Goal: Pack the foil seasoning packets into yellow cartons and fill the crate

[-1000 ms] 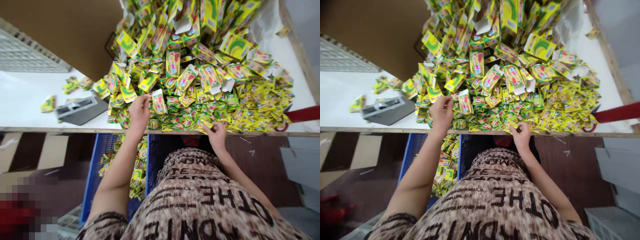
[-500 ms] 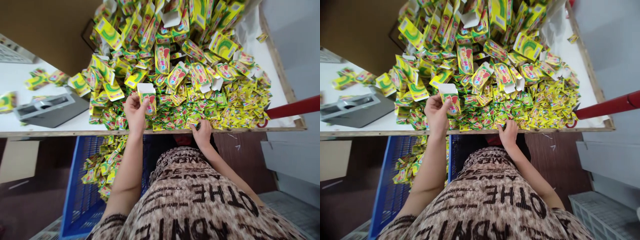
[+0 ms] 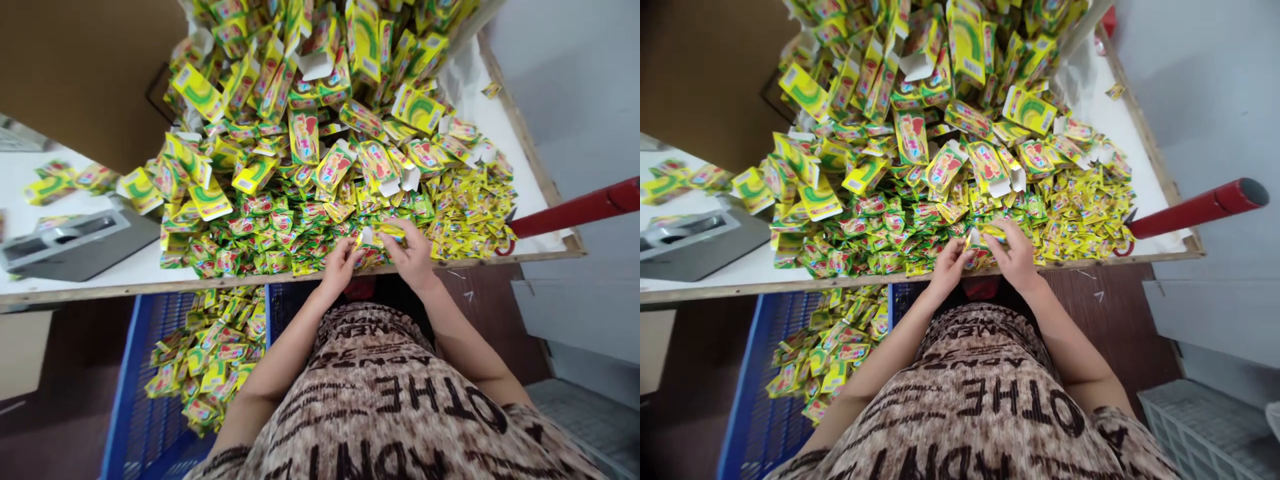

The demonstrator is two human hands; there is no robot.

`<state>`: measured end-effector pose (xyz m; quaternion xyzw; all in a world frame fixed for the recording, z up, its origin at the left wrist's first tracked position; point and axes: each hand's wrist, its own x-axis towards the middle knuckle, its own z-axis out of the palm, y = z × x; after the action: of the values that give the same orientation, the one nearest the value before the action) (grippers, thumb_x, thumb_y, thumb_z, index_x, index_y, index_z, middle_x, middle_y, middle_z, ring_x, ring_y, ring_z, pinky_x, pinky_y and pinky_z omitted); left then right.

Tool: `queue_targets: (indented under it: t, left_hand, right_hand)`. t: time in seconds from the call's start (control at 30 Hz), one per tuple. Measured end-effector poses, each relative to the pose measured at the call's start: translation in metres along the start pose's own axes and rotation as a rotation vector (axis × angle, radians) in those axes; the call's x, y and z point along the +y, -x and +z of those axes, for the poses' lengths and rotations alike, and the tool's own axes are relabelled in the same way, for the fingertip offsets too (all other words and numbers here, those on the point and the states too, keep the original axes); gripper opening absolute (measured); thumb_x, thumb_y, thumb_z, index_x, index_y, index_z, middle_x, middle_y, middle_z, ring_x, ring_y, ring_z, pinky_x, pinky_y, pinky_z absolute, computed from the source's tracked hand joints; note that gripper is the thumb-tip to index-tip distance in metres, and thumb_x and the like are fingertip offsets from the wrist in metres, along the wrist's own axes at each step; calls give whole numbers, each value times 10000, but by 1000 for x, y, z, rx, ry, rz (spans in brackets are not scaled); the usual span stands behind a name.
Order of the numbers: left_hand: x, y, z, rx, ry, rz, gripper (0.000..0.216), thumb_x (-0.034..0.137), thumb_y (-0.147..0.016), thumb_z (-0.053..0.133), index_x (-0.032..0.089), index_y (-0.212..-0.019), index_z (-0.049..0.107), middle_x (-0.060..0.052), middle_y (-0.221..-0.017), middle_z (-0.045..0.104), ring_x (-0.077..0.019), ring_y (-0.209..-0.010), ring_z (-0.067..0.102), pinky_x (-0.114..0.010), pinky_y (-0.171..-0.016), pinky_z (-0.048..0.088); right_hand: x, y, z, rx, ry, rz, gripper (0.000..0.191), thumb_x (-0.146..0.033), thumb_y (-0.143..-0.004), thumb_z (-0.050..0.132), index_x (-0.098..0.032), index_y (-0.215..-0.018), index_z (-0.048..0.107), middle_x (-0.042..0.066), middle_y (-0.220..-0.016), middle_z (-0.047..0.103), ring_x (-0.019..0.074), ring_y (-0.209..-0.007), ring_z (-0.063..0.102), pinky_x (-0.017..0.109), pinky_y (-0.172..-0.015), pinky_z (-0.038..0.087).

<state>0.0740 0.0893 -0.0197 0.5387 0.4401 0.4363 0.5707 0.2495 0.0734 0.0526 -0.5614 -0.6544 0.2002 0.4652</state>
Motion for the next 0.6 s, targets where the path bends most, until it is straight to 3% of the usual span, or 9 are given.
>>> queue_targets:
  t: [0.1, 0.2, 0.3, 0.43, 0.53, 0.6]
  left_hand:
    - [1, 3, 1, 19, 12, 3, 250, 390, -862, 617, 182, -986, 557, -14, -855, 622, -148, -797, 575, -257, -758, 447]
    - [2, 9, 1, 15, 28, 5, 247, 391, -870, 609, 178, -981, 554, -15, -849, 614, -144, -784, 561, -258, -757, 440]
    - [3, 10, 2, 25, 12, 5, 272, 413, -875, 598, 180, -1012, 565, -21, -861, 617, -152, -796, 561, -270, -775, 443]
    - [6, 9, 7, 62, -12, -12, 338, 460, -816, 668, 176, -991, 613, -22, -848, 622, -167, -808, 564, -289, -806, 454]
    - [9, 12, 13, -21, 21, 3, 363, 489, -738, 736, 160, -877, 670, -39, -867, 655, -191, -859, 585, -304, -853, 465]
    - [4, 8, 14, -150, 58, 9, 379, 491, -709, 756, 145, -848, 688, -43, -845, 662, -195, -828, 601, -300, -824, 480]
  right_hand:
    - [1, -4, 7, -120, 97, -128, 220, -299, -945, 528, -254, -1130, 639, 76, -1077, 671, 233, -1041, 597, 408, -959, 460]
    - [1, -10, 4, -274, 158, -173, 252, -290, -957, 494, -237, -1168, 621, 92, -1049, 639, 241, -1011, 585, 405, -913, 475]
    - [-7, -22, -4, -483, 267, -231, 225, -276, -948, 495, -220, -1113, 637, 97, -1003, 618, 251, -972, 575, 406, -895, 471]
    - [-14, -32, -12, -637, 380, -284, 212, -221, -915, 467, -208, -1024, 648, 114, -962, 657, 277, -944, 595, 442, -886, 463]
    - [-7, -29, -11, -681, 324, -276, 193, -295, -863, 502, -261, -942, 675, 124, -890, 696, 297, -806, 635, 463, -713, 488]
    - [1, -30, -4, -586, 169, -244, 136, -404, -796, 589, -351, -864, 694, 122, -842, 710, 317, -729, 638, 500, -647, 471]
